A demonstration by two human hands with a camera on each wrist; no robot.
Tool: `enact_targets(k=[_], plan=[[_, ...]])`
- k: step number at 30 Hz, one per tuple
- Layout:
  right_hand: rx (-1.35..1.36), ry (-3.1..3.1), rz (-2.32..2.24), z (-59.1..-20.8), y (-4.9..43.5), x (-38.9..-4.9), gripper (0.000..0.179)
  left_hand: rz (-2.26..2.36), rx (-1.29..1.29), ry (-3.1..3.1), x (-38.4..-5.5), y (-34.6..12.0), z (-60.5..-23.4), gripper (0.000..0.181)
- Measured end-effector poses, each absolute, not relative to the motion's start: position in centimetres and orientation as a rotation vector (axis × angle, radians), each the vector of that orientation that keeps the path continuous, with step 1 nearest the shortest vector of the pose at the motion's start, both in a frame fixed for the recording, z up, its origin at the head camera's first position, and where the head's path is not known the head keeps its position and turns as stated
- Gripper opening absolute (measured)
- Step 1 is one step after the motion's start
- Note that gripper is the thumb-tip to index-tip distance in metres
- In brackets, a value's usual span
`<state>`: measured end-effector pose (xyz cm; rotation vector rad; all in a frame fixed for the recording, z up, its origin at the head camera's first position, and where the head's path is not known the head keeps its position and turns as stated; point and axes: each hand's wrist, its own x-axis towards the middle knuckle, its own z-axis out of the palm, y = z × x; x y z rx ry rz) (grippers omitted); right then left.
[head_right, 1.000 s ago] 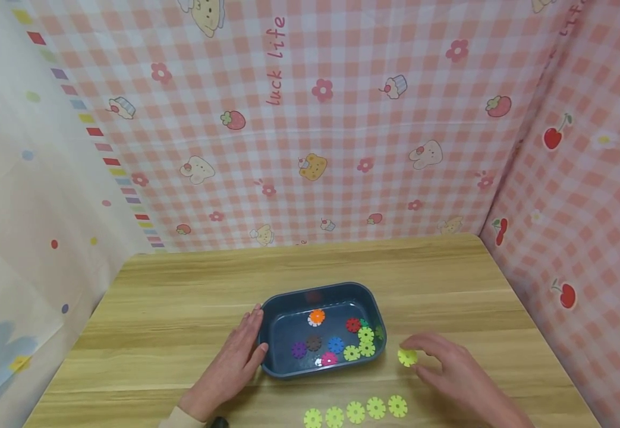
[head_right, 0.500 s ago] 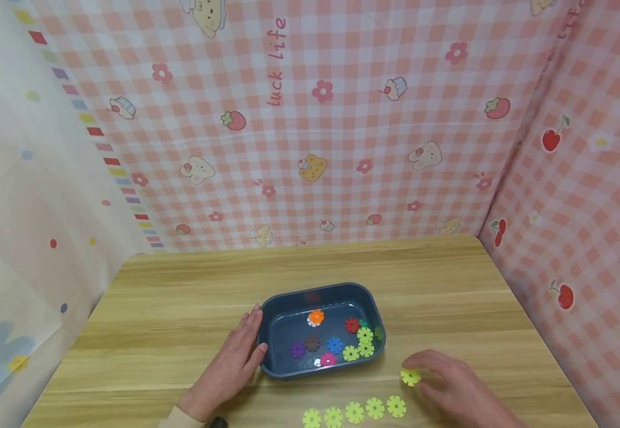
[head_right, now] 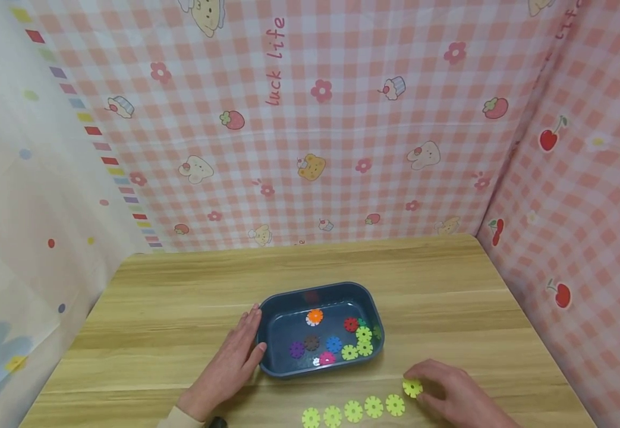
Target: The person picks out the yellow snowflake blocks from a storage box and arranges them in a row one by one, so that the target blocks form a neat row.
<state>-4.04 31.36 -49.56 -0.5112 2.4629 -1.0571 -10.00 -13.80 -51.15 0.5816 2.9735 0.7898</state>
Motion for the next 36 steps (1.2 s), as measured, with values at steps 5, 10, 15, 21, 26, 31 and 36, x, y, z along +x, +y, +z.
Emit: enact_targets(k=[5, 10, 15, 21, 26, 31, 36], plan=[[-0.565, 2.456, -1.071, -50.2, 31.7, -3.8, 0.028, 0.802, 0.603, 2.992, -10.0, -13.8, -51.1, 0.065], [-0.499, 2.388, -1.112, -50.5, 31.9, -3.6, 0.03, 0.811, 0.604, 2.99, -10.0, -13.9, -51.0, 0.065], [-0.509, 2.41, -1.078, -50.8, 32.0, -3.6, 0.028, 0.803, 0.575, 2.978, -10.0, -14.0, -51.1, 0.066], [-0.53, 2.442, -1.047, -51.4, 32.1, -3.6, 0.027, 0.796, 0.567, 2.977, -10.1, -14.0, -51.2, 0.066], [-0.451, 2.384, -1.078, -51.4, 32.1, -3.5, 0.029, 0.794, 0.578, 2.978, -10.0, -14.0, -51.4, 0.066], [-0.425, 2.343, -1.107, -51.1, 32.1, -3.5, 0.031, 0.797, 0.591, 2.989, -10.1, -13.9, -51.6, 0.066], [-0.523, 2.465, -1.066, -50.2, 31.9, -4.0, 0.029, 0.796, 0.59, 2.985, -10.2, -13.8, -51.5, 0.066]])
